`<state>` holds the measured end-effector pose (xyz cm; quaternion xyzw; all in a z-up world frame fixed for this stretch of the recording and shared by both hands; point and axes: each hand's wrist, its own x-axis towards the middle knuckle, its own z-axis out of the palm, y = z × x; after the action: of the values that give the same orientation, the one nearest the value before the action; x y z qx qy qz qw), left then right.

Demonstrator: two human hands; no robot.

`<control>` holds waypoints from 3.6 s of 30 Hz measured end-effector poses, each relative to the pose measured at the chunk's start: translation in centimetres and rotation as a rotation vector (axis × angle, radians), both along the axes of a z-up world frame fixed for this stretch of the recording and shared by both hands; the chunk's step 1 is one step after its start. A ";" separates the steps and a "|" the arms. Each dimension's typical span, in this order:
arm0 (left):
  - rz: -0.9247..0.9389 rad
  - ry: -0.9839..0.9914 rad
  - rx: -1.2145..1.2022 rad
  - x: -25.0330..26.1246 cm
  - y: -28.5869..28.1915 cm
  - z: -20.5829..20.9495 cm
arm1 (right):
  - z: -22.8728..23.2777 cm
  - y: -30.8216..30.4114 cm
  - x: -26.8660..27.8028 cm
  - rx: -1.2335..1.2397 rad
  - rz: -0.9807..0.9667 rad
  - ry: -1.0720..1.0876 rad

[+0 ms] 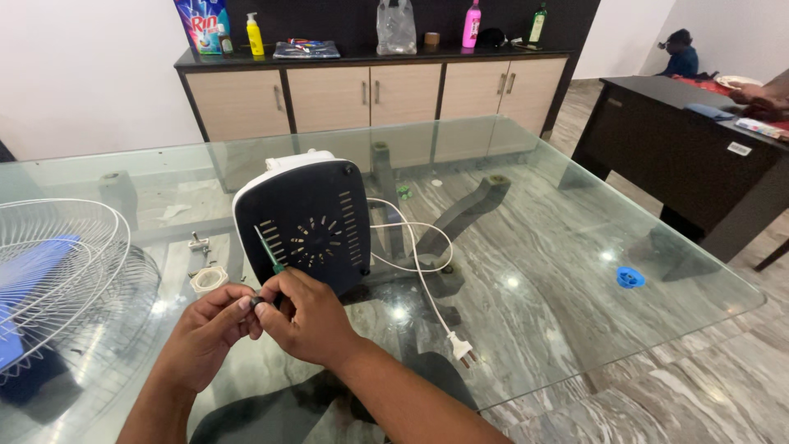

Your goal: The person uses a screwdriver to tighten screws on the back cover of a small fan motor housing. They rotate the housing to access different screw locations and continue securing the cover throughout the clip.

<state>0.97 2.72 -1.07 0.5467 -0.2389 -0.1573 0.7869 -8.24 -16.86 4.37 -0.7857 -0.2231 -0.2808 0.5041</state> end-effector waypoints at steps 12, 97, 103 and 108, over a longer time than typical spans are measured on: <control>0.179 -0.002 0.005 -0.7 -1.4 0.1 | 0.4 0.6 -0.1 0.107 -0.012 0.051; 0.420 -1.052 0.390 7.0 -7.3 5.3 | 13.9 -7.5 12.9 -0.687 -0.122 -0.233; 0.513 -1.103 0.410 6.9 -8.0 5.3 | 15.2 -7.1 12.3 -0.723 -0.169 -0.174; 0.570 -1.056 0.414 7.1 -7.4 3.2 | 14.3 -7.1 12.3 -0.721 -0.169 -0.069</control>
<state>8.09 -4.64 2.12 0.7336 -0.4046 0.3063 0.4520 4.11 -23.95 18.71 -0.9185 -0.2588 -0.2513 0.1621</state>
